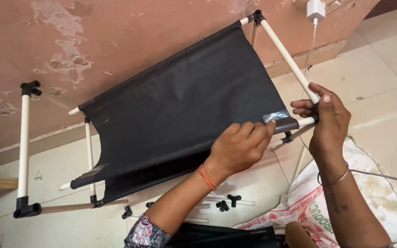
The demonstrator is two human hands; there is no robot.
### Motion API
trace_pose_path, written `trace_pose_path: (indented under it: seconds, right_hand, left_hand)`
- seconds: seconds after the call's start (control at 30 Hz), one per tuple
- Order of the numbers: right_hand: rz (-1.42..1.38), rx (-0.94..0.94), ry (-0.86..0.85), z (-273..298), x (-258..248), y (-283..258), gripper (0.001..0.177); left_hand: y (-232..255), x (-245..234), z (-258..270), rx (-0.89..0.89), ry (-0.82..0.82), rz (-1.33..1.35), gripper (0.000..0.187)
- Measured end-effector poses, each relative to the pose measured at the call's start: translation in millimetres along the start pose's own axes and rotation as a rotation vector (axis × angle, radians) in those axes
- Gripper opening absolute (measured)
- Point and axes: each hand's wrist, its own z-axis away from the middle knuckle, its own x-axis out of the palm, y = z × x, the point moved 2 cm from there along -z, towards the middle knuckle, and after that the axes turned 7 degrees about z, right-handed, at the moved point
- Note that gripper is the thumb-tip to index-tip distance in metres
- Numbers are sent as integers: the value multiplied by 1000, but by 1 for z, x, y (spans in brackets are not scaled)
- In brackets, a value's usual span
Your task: The person assembles a small furniture frame by inserting white plastic pipes into black corner connectors and attaching a black fabric sheet. They pick up pipes and connectors from the floor, connect them to form a rectangular frame, and secure the fabric to the frame.
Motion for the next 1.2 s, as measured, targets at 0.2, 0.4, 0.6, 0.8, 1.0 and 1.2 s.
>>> trace_pose_path:
  seconds: [0.2,0.4,0.6,0.8,1.0,1.2]
  right_hand:
    - [3,8,37,-4,1,8,50]
    - [3,-20,42,-7,-1,12,50]
    - [95,-38,54,-7,-3,14,53]
    - [70,-59,22,-9,-3,16,50]
    - [62,-60,47,-8,-2,18,48]
    - [78,-66,46,-8,-3,14,49]
  left_hand:
    - [4,5,-4,19,50,-38,28]
    - [8,8,-7,63,103,-108,28]
    - [-3,13,-8,69,61,-73,29]
    - [-5,12,-6,-100,6,66,31]
    - [-10,-1,5,-206,-45,85,36]
    - [-21,-25,24,-256,-143,107,47]
